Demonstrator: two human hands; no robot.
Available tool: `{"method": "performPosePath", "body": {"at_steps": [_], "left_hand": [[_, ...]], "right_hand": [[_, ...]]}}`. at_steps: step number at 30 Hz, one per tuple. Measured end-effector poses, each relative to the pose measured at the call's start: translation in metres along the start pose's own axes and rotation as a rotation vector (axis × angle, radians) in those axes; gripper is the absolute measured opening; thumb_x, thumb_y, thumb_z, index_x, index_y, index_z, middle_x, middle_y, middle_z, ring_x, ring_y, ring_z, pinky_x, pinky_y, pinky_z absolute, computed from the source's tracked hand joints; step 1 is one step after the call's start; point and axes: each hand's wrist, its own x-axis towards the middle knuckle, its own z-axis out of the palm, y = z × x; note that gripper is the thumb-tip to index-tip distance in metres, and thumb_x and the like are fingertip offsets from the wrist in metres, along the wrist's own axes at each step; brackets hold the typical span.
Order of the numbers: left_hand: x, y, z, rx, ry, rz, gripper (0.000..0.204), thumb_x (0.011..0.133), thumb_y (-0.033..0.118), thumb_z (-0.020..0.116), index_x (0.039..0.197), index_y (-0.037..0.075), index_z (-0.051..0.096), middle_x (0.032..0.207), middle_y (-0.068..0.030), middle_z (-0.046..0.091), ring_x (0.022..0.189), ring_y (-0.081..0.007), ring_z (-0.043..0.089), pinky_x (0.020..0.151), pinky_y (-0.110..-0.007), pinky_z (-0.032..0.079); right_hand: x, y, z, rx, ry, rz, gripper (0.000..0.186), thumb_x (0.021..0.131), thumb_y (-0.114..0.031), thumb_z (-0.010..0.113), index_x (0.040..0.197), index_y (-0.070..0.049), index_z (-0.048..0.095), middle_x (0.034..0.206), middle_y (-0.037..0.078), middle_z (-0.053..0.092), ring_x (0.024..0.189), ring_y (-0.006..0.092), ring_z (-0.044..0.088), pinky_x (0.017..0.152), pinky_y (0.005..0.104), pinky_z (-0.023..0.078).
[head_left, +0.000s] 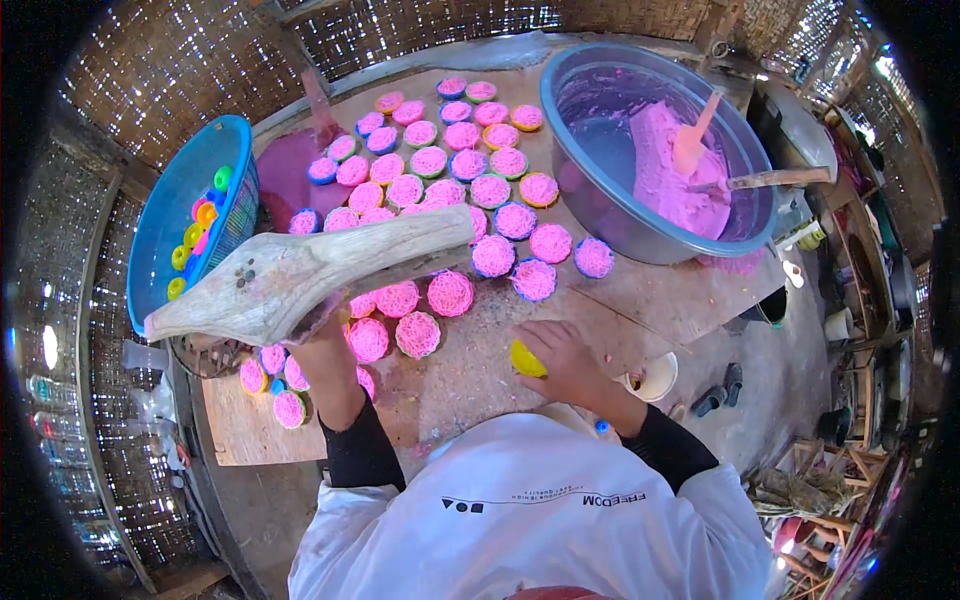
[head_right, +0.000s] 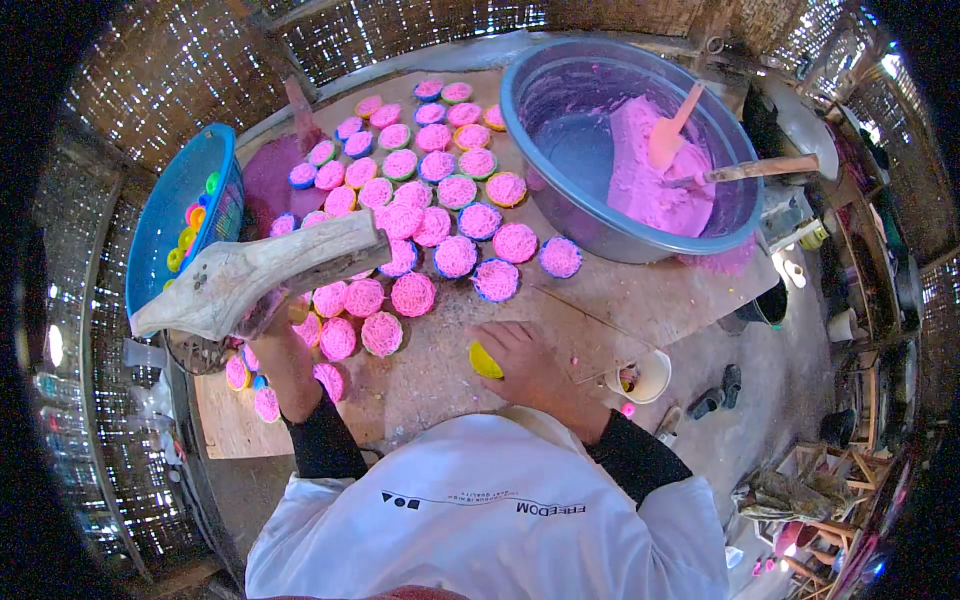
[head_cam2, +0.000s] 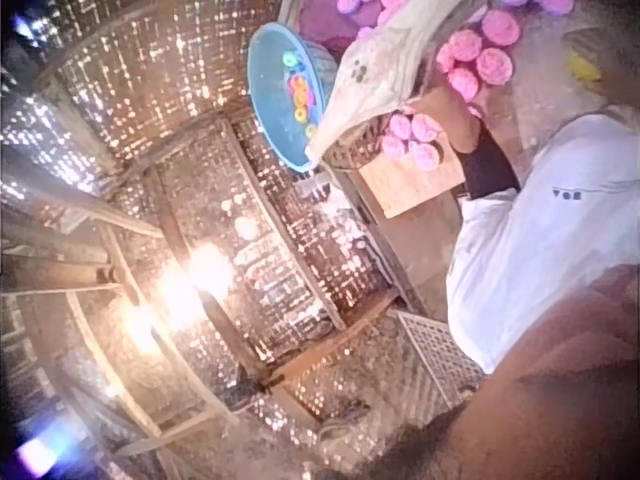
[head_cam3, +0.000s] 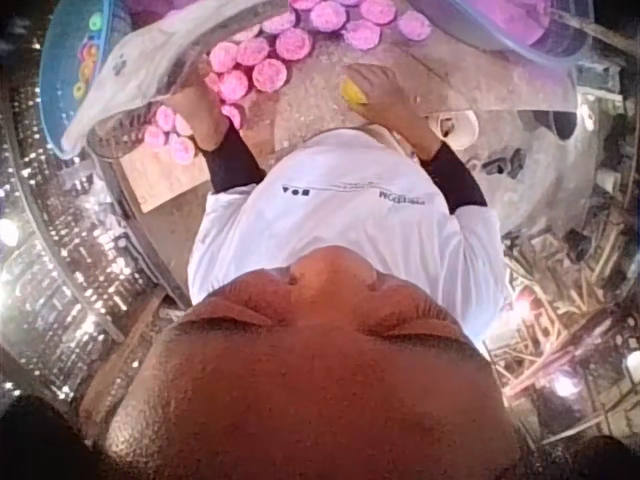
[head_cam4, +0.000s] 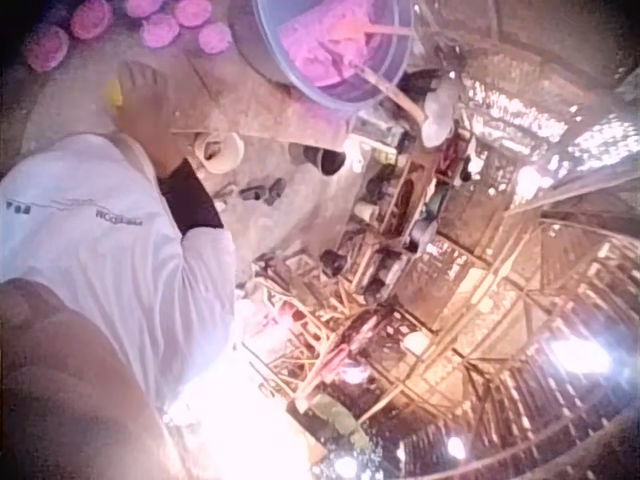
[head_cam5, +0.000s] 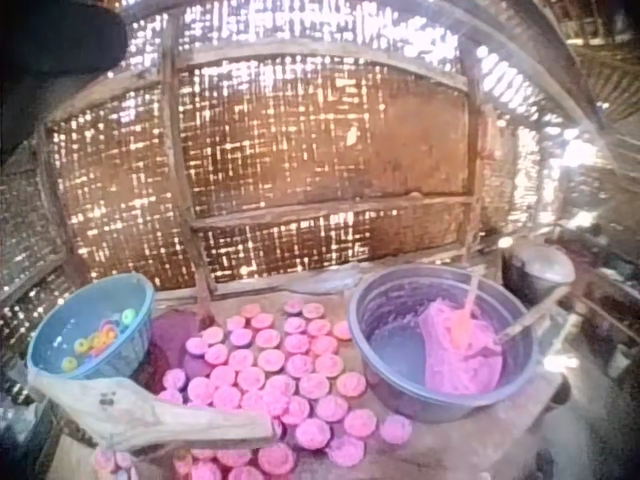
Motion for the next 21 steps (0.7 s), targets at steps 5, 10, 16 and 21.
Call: {"method": "performPosePath", "body": {"at_steps": [5, 10, 16, 21], "left_hand": [[-0.011, 0.0, 0.012, 0.168, -0.111, 0.226, 0.039, 0.073, 0.012, 0.067, 0.108, 0.001, 0.052, 0.105, -0.0107, 0.057, 0.093, -0.0244, 0.055, 0.086, -0.036, 0.041], [-0.023, 0.047, 0.059, 0.047, -0.526, 0.33, 0.048, 0.067, 0.019, 0.071, 0.108, 0.003, 0.053, 0.104, -0.0124, 0.058, 0.096, -0.0241, 0.056, 0.087, -0.037, 0.042], [0.032, 0.125, 0.068, -0.038, -1.235, 0.463, 0.049, 0.066, 0.019, 0.072, 0.107, 0.001, 0.051, 0.101, -0.0108, 0.058, 0.093, -0.0215, 0.057, 0.083, -0.034, 0.044], [0.04, 0.095, 0.084, -1.067, -0.733, -0.105, 0.05, 0.074, 0.04, 0.063, 0.109, 0.008, 0.047, 0.099, -0.006, 0.053, 0.093, -0.0204, 0.052, 0.085, -0.038, 0.042]], "right_hand": [[0.024, -0.003, -0.027, 0.061, 0.111, -0.058, 0.059, 0.075, -0.033, 0.065, 0.123, -0.005, 0.044, 0.117, 0.012, 0.05, 0.108, 0.0263, 0.048, 0.095, 0.041, 0.033], [0.065, -0.047, -0.148, 1.148, -0.179, 0.149, 0.05, 0.083, -0.036, 0.059, 0.119, -0.002, 0.047, 0.111, 0.01, 0.052, 0.101, 0.0162, 0.049, 0.087, 0.0327, 0.04], [0.033, -0.064, -0.2, 1.003, -0.53, 0.407, 0.052, 0.074, -0.025, 0.07, 0.113, 0.001, 0.049, 0.099, 0.005, 0.055, 0.088, 0.0123, 0.053, 0.076, 0.028, 0.045], [0.015, -0.05, -0.19, 1.021, -0.543, 0.512, 0.055, 0.076, -0.046, 0.063, 0.105, 0.0, 0.053, 0.092, 0.004, 0.056, 0.079, 0.0116, 0.053, 0.071, 0.028, 0.045]]}}
